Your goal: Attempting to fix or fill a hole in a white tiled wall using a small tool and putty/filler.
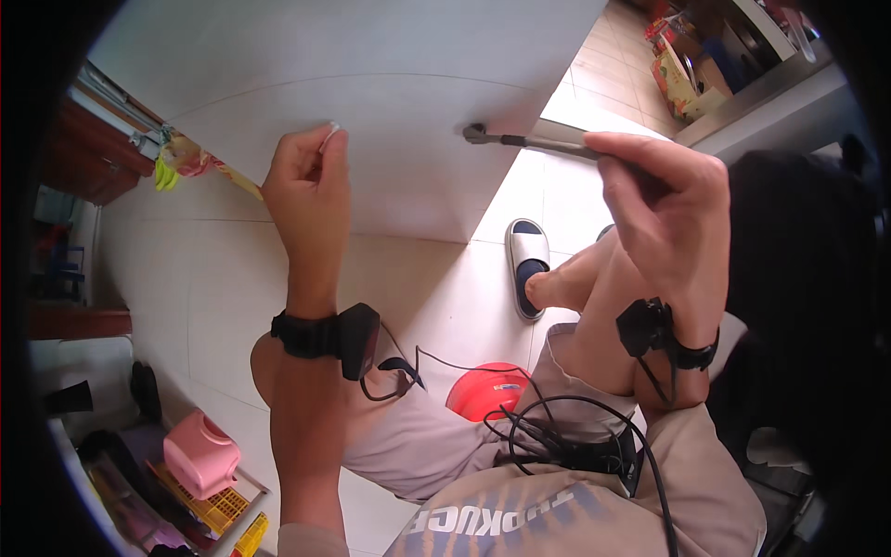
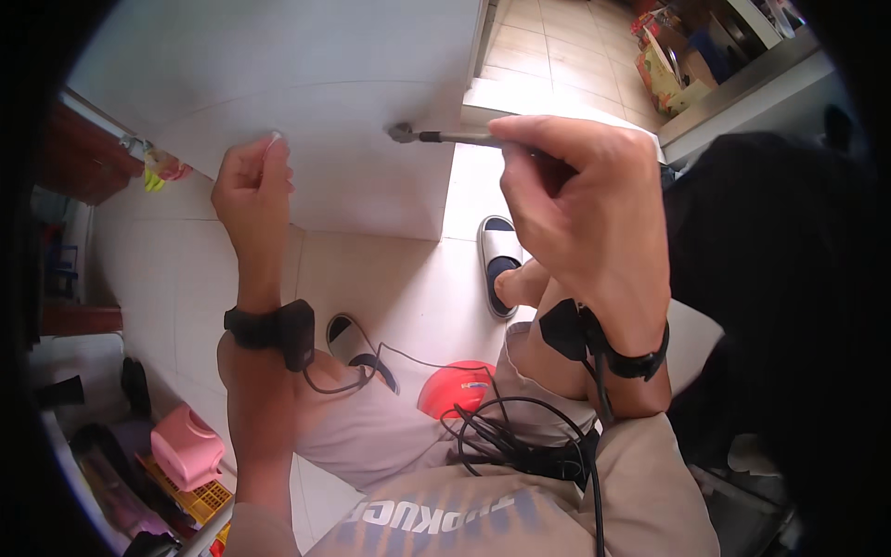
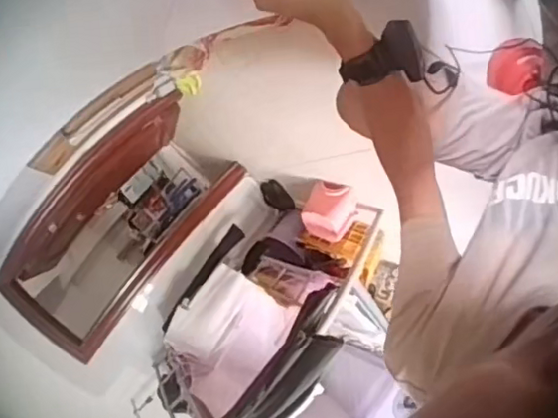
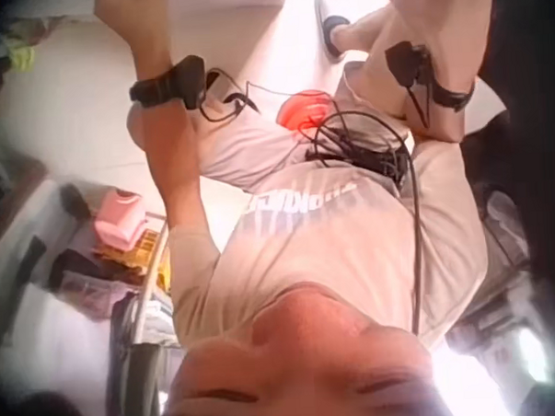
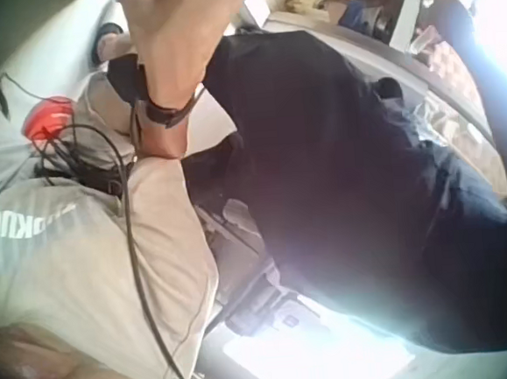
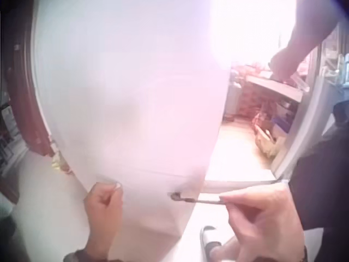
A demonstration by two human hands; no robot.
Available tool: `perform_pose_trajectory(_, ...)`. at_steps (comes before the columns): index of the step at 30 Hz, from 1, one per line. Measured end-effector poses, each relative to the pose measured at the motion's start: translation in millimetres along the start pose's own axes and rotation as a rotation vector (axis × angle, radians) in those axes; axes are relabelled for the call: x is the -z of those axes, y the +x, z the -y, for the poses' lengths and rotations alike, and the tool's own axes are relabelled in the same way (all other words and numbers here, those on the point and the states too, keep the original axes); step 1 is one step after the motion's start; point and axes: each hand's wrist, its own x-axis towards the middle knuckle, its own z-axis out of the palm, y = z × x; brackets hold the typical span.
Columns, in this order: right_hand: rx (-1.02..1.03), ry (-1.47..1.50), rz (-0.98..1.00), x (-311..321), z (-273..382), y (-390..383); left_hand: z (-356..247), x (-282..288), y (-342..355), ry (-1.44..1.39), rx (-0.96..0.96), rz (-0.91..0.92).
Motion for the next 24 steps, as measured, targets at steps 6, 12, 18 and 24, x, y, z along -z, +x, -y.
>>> perform_pose_trajectory(6, 0.007, -0.091, -0.013, -24, -3, -4, -1, -18, -2, 0.039, -0.021, 0.022)
perform_pose_trajectory(12, -0.042, -0.071, 0.006, -11, -8, -4, 9, -19, -11, 0.133, -0.144, 0.048)
perform_pose_trajectory(18, -0.086, -0.148, 0.096, -10, -21, 4, 14, -40, -23, 0.225, -0.278, 0.130)
perform_pose_trajectory(24, -0.064, -0.040, 0.020, 11, -13, -2, 4, -49, -39, 0.226, -0.362, 0.212)
